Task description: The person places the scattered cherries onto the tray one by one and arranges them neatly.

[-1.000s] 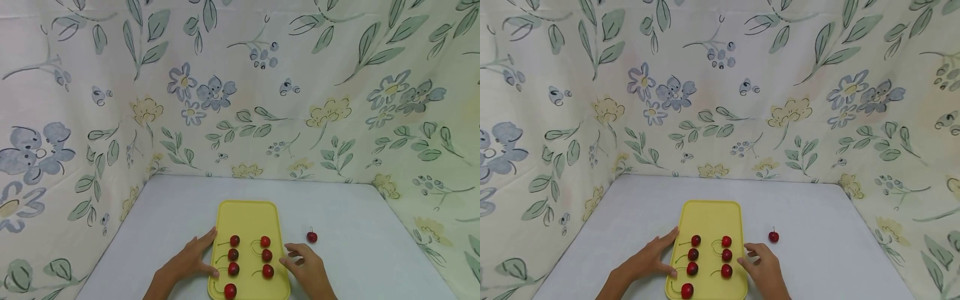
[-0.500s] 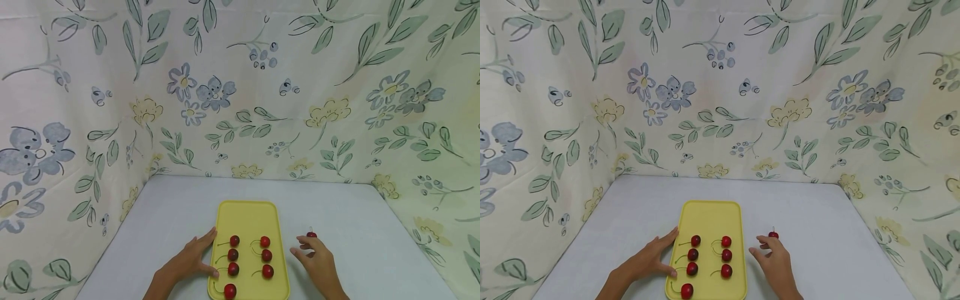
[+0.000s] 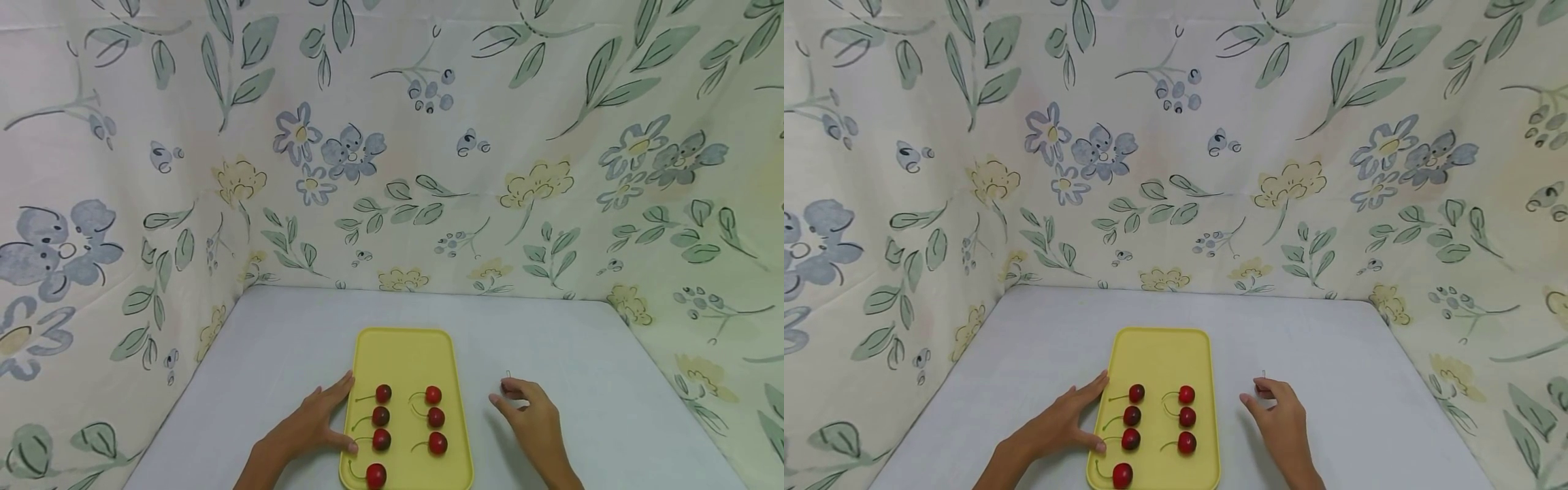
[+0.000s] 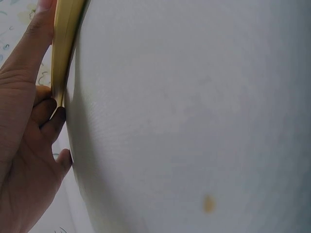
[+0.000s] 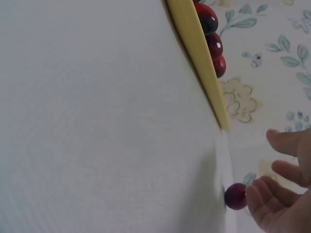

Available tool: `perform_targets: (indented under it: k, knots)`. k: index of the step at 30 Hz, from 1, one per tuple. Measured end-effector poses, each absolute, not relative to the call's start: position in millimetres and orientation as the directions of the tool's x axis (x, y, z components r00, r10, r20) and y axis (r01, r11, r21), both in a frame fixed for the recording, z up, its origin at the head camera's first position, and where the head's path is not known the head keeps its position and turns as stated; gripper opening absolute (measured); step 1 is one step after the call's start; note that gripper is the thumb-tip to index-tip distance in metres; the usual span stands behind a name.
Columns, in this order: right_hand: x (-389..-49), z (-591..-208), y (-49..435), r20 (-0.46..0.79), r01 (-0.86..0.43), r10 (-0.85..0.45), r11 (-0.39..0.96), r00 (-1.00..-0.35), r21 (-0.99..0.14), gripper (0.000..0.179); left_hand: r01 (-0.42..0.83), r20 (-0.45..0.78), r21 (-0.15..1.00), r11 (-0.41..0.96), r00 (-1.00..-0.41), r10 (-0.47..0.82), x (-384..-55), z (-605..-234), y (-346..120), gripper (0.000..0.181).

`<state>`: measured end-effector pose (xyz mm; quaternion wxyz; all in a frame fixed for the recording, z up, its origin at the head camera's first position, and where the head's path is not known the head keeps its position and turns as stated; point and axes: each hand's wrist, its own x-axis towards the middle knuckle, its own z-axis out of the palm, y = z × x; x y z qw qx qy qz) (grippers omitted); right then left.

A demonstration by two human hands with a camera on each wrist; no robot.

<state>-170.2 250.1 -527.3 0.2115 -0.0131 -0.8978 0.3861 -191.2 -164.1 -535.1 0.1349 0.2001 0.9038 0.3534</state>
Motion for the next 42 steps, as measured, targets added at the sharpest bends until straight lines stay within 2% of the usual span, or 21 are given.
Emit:
perform_targets:
  k: [7, 13, 18, 23, 42]
  knots:
    - [-176, -528, 258, 0.375, -0.105, 0.222, 0.724, -0.900, -0.682, 0.030, 0.267, -0.104, 0.688, 0.674, -0.884, 0.456, -191, -535, -164, 0.126]
    - [-180, -526, 265, 0.253, 0.011, 0.265, 0.711, -0.930, -0.703, 0.033, 0.262, -0.106, 0.694, 0.671, -0.884, 0.455, -191, -535, -164, 0.125]
    - [-184, -525, 270, 0.153, 0.078, 0.265, 0.695, -0.952, -0.715, 0.042, 0.254, -0.111, 0.697, 0.671, -0.886, 0.451, -191, -535, -164, 0.125]
    - [-189, -526, 275, 0.108, 0.103, 0.253, 0.695, -0.961, -0.711, 0.048, 0.256, -0.112, 0.698, 0.668, -0.883, 0.455, -191, -535, -164, 0.125]
    - [-202, -525, 282, 0.051, 0.124, 0.213, 0.729, -0.976, -0.673, 0.041, 0.253, -0.118, 0.699, 0.669, -0.881, 0.457, -190, -531, -163, 0.124]
